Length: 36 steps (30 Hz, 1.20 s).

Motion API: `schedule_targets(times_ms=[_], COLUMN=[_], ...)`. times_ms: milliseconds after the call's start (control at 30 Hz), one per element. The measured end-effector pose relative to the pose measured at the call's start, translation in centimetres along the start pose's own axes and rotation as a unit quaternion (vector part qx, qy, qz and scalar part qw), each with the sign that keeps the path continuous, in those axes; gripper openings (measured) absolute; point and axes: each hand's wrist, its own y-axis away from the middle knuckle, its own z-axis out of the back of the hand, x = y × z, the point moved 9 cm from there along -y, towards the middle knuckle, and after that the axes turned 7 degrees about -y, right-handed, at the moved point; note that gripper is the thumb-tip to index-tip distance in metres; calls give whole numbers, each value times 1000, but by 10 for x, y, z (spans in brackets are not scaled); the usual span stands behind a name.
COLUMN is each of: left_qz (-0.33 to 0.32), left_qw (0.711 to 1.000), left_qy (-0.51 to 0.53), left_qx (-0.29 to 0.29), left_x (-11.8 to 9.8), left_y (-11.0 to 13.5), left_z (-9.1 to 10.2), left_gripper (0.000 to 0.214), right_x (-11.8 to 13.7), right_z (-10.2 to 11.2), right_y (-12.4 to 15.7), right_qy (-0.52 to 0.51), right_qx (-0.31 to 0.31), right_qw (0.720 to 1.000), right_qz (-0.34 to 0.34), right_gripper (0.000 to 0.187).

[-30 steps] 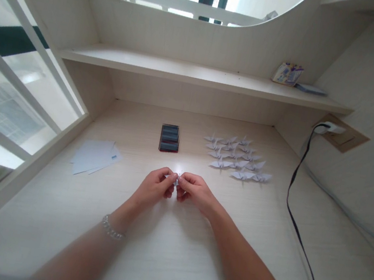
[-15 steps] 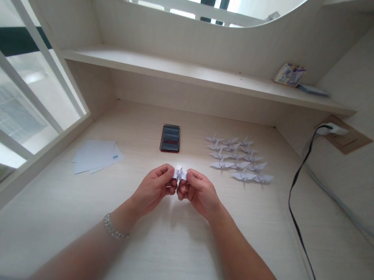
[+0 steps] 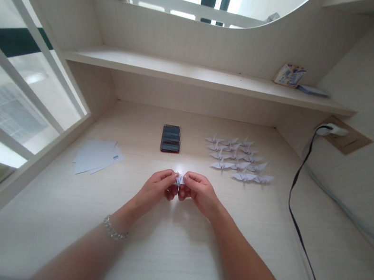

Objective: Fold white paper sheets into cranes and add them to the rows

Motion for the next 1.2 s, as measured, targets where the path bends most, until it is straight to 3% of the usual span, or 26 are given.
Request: schedule_targets(times_ms=[233, 633, 1200], left_qz=[-7, 13, -3], left_qw=[999, 979, 981], left_qy=[-52, 199, 193], left_qx=[-6, 30, 27], left_x=[0, -7, -12], left_y=[-1, 7, 10], left_z=[3, -18, -19], left_gripper=[29, 23, 27], right_x=[0, 4, 5], right_z=[4, -17, -16], right_y=[0, 3, 3], right_qy=[78, -177, -162], right_qx=[-14, 41, 32], right_qw=[997, 983, 986], right_qz=[-6, 4, 10], right_gripper=[31, 20, 24])
